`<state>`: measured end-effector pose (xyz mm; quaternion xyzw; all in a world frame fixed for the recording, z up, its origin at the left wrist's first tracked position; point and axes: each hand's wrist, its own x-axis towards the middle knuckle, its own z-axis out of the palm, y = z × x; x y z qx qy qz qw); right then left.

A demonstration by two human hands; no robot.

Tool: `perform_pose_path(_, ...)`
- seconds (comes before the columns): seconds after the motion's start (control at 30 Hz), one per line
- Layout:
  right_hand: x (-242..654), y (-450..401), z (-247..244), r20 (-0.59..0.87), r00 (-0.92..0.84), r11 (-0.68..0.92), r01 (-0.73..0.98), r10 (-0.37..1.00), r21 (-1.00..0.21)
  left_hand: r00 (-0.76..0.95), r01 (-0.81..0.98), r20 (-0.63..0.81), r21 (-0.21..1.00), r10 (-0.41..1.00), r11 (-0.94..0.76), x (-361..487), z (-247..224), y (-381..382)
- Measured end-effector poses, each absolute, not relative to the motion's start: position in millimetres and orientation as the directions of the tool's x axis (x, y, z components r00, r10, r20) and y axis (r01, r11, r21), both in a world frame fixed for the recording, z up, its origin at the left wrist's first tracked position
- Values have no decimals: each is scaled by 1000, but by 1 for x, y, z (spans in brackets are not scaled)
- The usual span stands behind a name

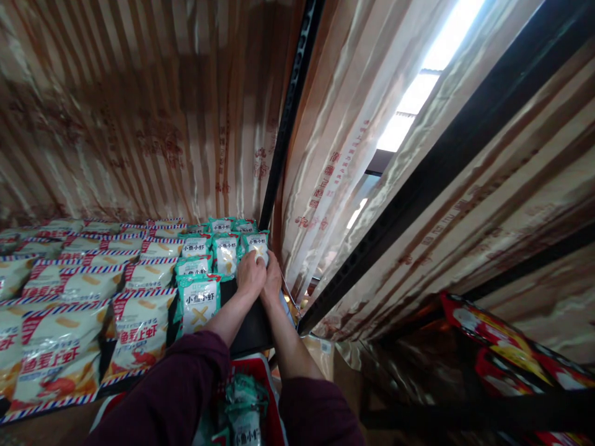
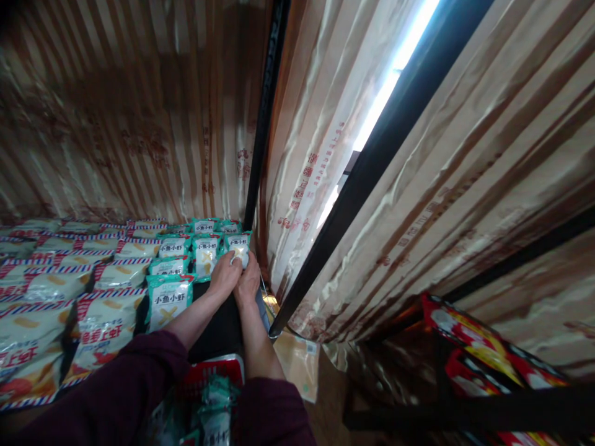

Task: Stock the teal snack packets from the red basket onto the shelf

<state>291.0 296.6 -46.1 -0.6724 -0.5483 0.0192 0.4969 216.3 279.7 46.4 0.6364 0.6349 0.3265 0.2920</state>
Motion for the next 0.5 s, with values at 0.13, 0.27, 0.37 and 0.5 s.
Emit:
perform_pose_path(0.13, 292, 300, -50, 542, 375, 99, 749, 752, -655, -20, 656, 28, 755, 999, -8, 215, 38, 284)
perform_pose_path(0.27, 290, 303, -51, 536, 402, 67, 752, 742, -656, -22, 671, -10, 741, 1000, 23, 212, 31, 286)
perform_pose_path(0.37, 288, 302, -49, 518, 400, 54, 751, 756, -659, -4, 668, -22, 744, 1000, 19, 212, 30, 283)
perform_pose_path(0.5, 285, 298, -46, 496, 357, 45, 775, 792, -630, 1, 665, -22, 747, 1000, 15, 213, 31, 279)
